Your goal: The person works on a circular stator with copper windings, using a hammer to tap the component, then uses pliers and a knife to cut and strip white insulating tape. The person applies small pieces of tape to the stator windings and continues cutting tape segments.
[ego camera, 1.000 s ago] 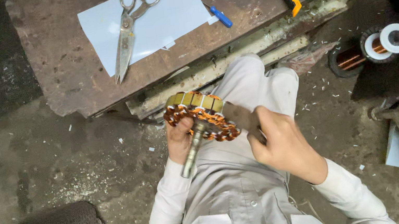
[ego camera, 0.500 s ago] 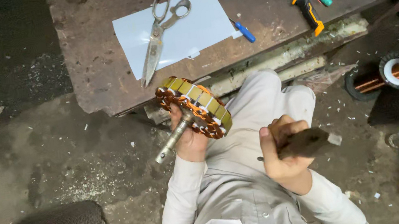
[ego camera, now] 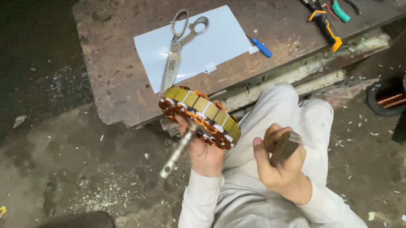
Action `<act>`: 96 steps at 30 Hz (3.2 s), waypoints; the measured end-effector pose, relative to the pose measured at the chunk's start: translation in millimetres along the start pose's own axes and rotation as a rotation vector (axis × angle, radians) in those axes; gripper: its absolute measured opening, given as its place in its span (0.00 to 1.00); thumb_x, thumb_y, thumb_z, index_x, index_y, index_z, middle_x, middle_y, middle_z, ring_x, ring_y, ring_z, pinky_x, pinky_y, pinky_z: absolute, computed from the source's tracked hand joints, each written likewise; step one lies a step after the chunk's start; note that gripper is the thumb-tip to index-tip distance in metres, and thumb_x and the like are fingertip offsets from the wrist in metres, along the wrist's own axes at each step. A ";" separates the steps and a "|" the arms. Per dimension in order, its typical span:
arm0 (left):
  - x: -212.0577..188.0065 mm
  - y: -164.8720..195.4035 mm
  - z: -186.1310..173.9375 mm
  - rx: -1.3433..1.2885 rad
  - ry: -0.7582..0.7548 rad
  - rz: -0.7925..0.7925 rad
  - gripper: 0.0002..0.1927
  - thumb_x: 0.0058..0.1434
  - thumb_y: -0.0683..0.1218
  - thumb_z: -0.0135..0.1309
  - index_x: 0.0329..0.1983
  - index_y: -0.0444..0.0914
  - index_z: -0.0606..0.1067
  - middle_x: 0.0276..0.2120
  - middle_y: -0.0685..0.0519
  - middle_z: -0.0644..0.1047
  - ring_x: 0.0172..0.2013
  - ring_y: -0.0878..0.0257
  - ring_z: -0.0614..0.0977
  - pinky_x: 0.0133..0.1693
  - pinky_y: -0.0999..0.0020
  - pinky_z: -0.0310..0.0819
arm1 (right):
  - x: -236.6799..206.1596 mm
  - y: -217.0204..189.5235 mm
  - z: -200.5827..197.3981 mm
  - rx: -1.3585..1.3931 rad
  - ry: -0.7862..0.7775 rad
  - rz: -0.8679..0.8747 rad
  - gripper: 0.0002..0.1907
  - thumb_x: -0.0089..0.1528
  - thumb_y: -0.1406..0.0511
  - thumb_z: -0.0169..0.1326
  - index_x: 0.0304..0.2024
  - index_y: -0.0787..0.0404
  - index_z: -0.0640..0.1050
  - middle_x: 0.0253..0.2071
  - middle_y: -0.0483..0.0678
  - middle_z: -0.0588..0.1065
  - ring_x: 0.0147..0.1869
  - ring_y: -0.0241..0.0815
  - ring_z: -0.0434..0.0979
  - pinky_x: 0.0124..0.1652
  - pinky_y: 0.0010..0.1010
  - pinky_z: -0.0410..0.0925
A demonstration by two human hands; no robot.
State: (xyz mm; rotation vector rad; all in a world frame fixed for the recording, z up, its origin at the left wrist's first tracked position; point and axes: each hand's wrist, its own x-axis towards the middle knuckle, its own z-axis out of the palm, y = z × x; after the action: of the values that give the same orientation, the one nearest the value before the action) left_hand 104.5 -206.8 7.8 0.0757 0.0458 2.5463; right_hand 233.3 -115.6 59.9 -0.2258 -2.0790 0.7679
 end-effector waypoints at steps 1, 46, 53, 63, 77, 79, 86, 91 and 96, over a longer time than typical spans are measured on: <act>-0.9 -0.4 -0.1 0.004 0.005 -0.010 0.28 0.65 0.57 0.61 0.65 0.41 0.73 0.57 0.51 0.79 0.54 0.49 0.81 0.58 0.51 0.76 | 1.2 -0.1 0.5 0.015 0.057 -0.008 0.12 0.58 0.75 0.57 0.42 0.73 0.69 0.24 0.51 0.68 0.24 0.48 0.71 0.27 0.35 0.65; 10.2 20.0 -35.5 0.359 -0.071 0.088 0.29 0.68 0.57 0.64 0.62 0.35 0.70 0.51 0.47 0.78 0.50 0.55 0.82 0.52 0.54 0.79 | -0.3 -18.1 -57.6 0.144 0.070 0.330 0.19 0.66 0.74 0.49 0.58 0.71 0.62 0.49 0.55 0.73 0.33 0.34 0.62 0.34 0.25 0.60; 6.3 18.5 -31.0 0.414 -0.122 0.155 0.31 0.64 0.57 0.63 0.62 0.36 0.68 0.53 0.47 0.77 0.51 0.53 0.82 0.55 0.51 0.79 | 12.1 -20.8 -58.0 0.293 0.079 0.287 0.23 0.61 0.72 0.57 0.57 0.67 0.65 0.38 0.49 0.72 0.33 0.34 0.66 0.33 0.27 0.63; 9.5 26.8 -35.8 0.226 -0.119 0.085 0.34 0.63 0.59 0.64 0.65 0.39 0.67 0.54 0.47 0.77 0.54 0.51 0.81 0.56 0.47 0.78 | 24.9 6.3 -44.4 0.388 -0.007 0.422 0.16 0.55 0.72 0.54 0.43 0.65 0.67 0.24 0.52 0.63 0.23 0.44 0.57 0.26 0.33 0.57; 10.0 17.9 -3.1 0.469 -0.104 0.257 0.32 0.68 0.58 0.61 0.65 0.35 0.67 0.58 0.46 0.75 0.58 0.48 0.78 0.59 0.48 0.75 | 23.3 17.0 -36.6 0.073 -0.239 0.133 0.14 0.51 0.74 0.56 0.39 0.67 0.69 0.25 0.52 0.68 0.25 0.50 0.68 0.27 0.36 0.62; 15.0 17.3 -4.3 0.421 -0.154 0.221 0.33 0.68 0.58 0.62 0.67 0.36 0.67 0.59 0.46 0.75 0.57 0.47 0.78 0.59 0.47 0.74 | 25.6 18.6 -38.8 0.152 0.039 0.158 0.13 0.52 0.76 0.49 0.41 0.68 0.69 0.23 0.48 0.66 0.22 0.43 0.63 0.26 0.34 0.59; 12.5 11.2 -0.9 0.272 -0.016 0.104 0.36 0.64 0.62 0.58 0.68 0.37 0.68 0.61 0.45 0.75 0.61 0.52 0.77 0.65 0.51 0.71 | 20.5 20.8 -29.0 0.220 -0.113 0.195 0.14 0.50 0.73 0.57 0.37 0.68 0.69 0.22 0.50 0.65 0.21 0.45 0.62 0.25 0.34 0.58; 20.8 6.0 15.6 0.190 -0.024 0.060 0.33 0.68 0.61 0.56 0.67 0.38 0.67 0.60 0.47 0.75 0.59 0.52 0.76 0.61 0.51 0.69 | 18.1 23.1 -19.0 0.018 -0.114 0.001 0.15 0.47 0.73 0.59 0.36 0.67 0.70 0.21 0.52 0.64 0.21 0.45 0.64 0.25 0.33 0.60; 22.2 -2.1 37.4 0.215 -0.034 0.090 0.30 0.69 0.61 0.53 0.65 0.37 0.69 0.57 0.47 0.76 0.57 0.51 0.78 0.60 0.53 0.71 | 10.7 26.2 -21.9 0.229 0.136 0.259 0.18 0.53 0.75 0.57 0.45 0.68 0.69 0.26 0.49 0.67 0.25 0.38 0.63 0.28 0.28 0.59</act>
State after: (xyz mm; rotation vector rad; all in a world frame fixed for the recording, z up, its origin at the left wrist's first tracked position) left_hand 89.7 -192.1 46.0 0.2095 0.3097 2.6199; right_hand 241.2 -80.8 60.7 -0.4127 -1.8367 1.1070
